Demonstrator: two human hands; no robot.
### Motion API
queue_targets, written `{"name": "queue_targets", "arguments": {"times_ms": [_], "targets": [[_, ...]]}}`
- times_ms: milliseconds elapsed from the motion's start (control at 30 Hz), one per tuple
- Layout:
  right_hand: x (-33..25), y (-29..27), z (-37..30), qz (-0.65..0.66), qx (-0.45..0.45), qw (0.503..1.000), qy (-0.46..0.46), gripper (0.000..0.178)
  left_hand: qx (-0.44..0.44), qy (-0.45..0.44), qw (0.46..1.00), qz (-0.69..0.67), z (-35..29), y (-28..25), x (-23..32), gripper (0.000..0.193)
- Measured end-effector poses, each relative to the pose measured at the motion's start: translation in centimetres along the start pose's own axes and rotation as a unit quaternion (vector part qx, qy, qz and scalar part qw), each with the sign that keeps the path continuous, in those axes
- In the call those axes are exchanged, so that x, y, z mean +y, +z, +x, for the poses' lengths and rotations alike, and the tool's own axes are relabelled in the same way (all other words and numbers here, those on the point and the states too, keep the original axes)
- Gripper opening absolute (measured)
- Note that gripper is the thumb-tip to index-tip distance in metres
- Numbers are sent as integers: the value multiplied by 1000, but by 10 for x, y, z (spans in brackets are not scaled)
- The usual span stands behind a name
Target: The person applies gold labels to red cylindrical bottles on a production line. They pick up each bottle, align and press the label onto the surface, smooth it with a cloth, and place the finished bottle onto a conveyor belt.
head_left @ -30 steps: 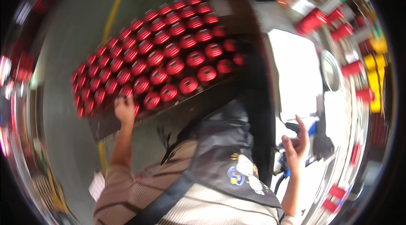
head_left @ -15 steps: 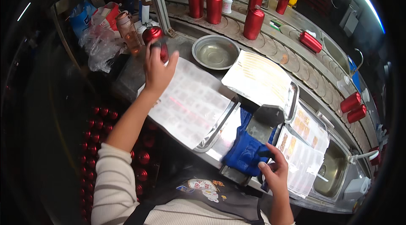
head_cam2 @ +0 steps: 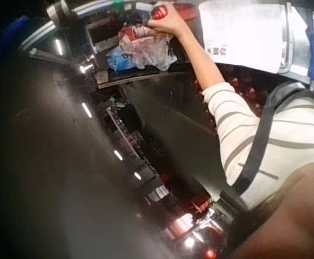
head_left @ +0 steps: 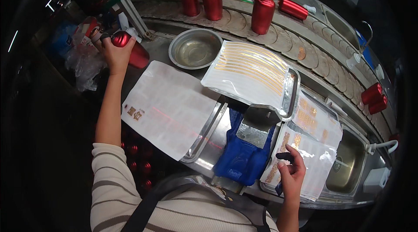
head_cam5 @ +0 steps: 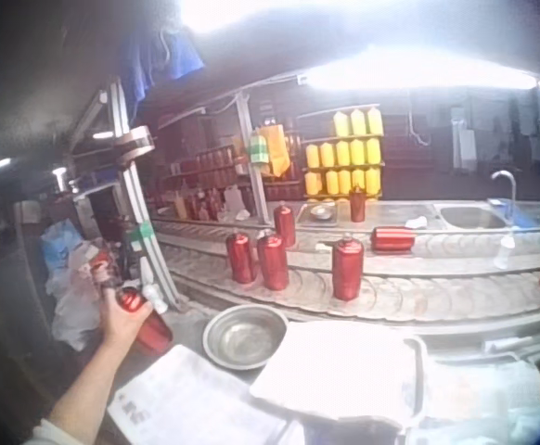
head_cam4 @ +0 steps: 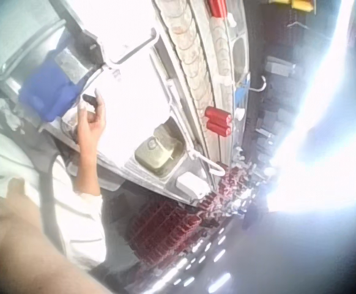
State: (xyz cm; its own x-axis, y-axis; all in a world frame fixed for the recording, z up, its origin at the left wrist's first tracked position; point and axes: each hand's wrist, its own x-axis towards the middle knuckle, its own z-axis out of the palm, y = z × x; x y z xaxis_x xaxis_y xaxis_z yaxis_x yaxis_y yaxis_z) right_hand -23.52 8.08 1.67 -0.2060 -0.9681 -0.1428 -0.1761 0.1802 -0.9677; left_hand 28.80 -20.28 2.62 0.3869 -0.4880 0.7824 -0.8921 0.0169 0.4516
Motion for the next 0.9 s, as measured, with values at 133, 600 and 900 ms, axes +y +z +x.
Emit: {"name": "queue_targets", "arguments": {"times_ms": [133, 600, 900], "targets": [[-4, 14, 4, 2, -30, 1000, -8, 58, -155, -89, 929, -324, -19, -77, 108, 57], [4, 23, -42, -90, -115, 974, -175, 118, -607, -358, 476, -526, -206, -105, 266, 58], [-6, 31, -52, -285, -52, 938, -188, 96, -651, -319, 517, -454, -213, -95, 291, 72]]}}
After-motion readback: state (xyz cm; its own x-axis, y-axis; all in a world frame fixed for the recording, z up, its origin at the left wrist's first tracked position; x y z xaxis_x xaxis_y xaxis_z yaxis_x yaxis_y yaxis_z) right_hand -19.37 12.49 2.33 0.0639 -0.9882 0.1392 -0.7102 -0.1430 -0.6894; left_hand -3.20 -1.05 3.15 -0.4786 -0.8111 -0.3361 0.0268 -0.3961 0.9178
